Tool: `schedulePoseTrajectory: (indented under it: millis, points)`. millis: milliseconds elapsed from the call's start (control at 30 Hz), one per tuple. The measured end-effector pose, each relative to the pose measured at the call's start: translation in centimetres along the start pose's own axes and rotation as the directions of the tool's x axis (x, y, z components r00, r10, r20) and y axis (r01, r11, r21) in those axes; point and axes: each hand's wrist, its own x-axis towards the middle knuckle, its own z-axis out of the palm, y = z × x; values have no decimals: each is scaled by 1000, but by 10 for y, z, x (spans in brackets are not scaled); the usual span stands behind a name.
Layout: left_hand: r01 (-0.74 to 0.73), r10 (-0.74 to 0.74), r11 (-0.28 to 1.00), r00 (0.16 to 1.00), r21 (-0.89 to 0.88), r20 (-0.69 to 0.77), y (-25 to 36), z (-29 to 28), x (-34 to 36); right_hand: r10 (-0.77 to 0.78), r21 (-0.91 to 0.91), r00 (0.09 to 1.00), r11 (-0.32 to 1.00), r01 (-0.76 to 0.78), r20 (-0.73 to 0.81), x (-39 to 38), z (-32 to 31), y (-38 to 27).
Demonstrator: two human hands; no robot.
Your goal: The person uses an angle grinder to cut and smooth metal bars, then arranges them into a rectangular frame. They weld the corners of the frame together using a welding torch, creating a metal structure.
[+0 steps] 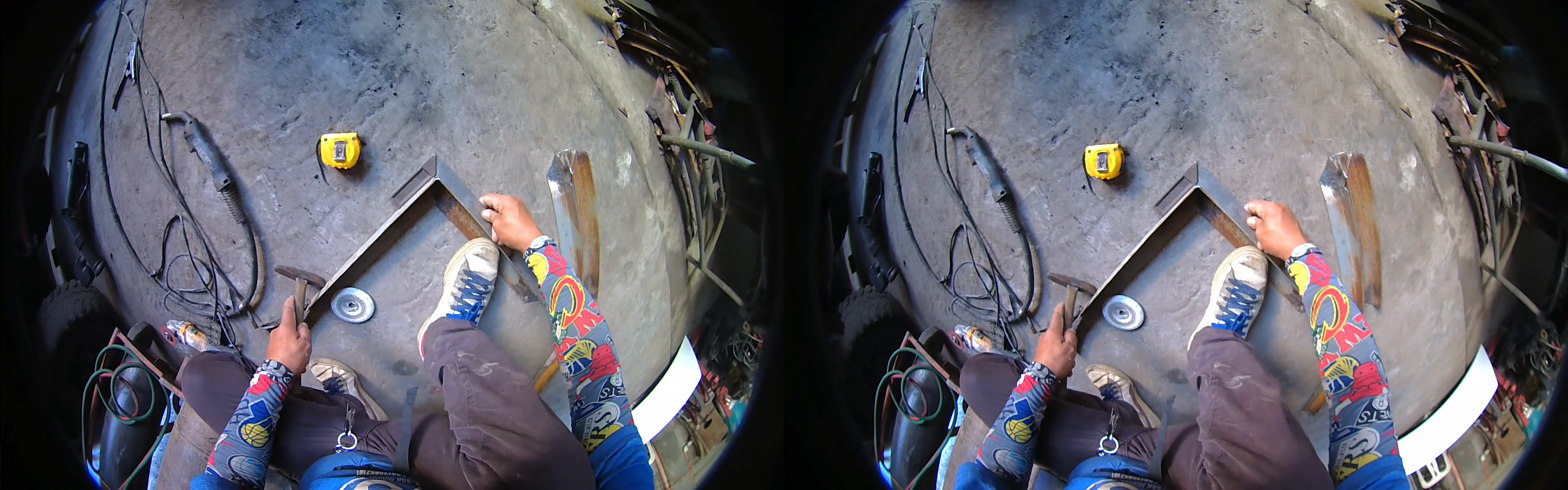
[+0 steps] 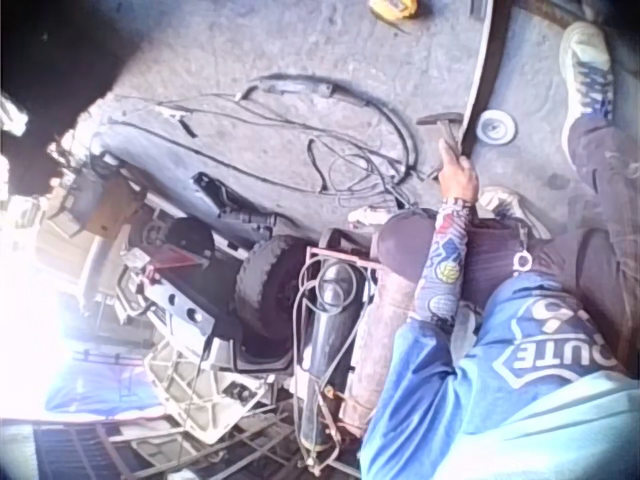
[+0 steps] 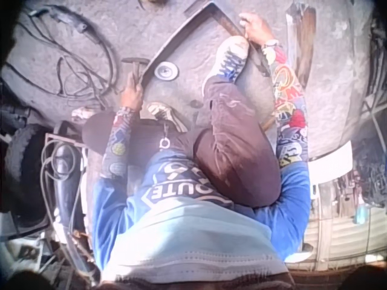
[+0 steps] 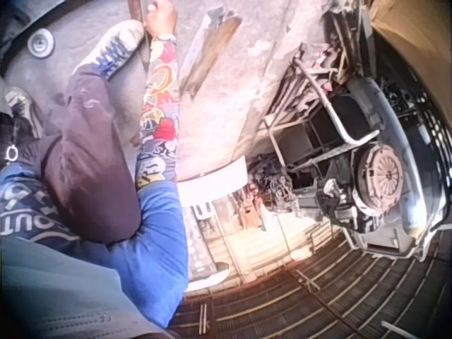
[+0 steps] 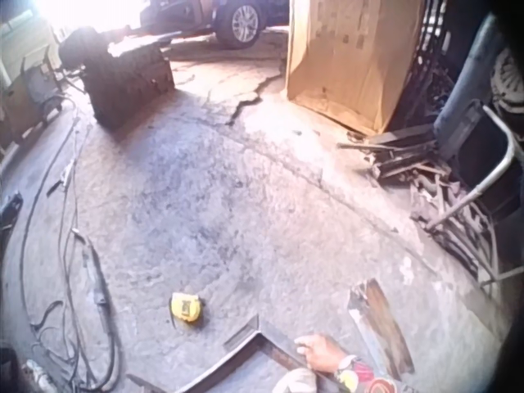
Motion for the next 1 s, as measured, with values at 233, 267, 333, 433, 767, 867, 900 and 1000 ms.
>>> schedulePoseTrajectory:
  millis: [233,267,333,433,767,867,900,1000]
  points:
    - [33,-32,998,999,-60,19,-1,1,3,41,-5,999,999,-41,-7,-1,1,-3]
    - [28,-28,998,999,-52,16,-3,1,3,35,-16,999,999,-35,-5,-2,1,-3]
    - [18,-18,999,1000,-37,8,-6,3,3,25,-37,1000,999,-25,0,-2,1,-3]
    - [8,-8,999,1000,-39,0,-12,6,3,19,-84,1000,996,-18,7,0,0,-3]
    - [-1,1,998,1000,-59,4,-11,8,3,-103,-279,995,955,101,8,5,-1,3]
    - [44,-43,996,999,-74,15,-8,7,2,-114,-305,993,946,113,15,6,-2,4]
    - [44,-43,996,999,-74,10,-8,7,1,-111,-304,994,946,110,17,6,-2,4]
    - [45,-44,995,999,-90,4,-9,9,2,-124,-296,992,947,127,30,6,-3,3]
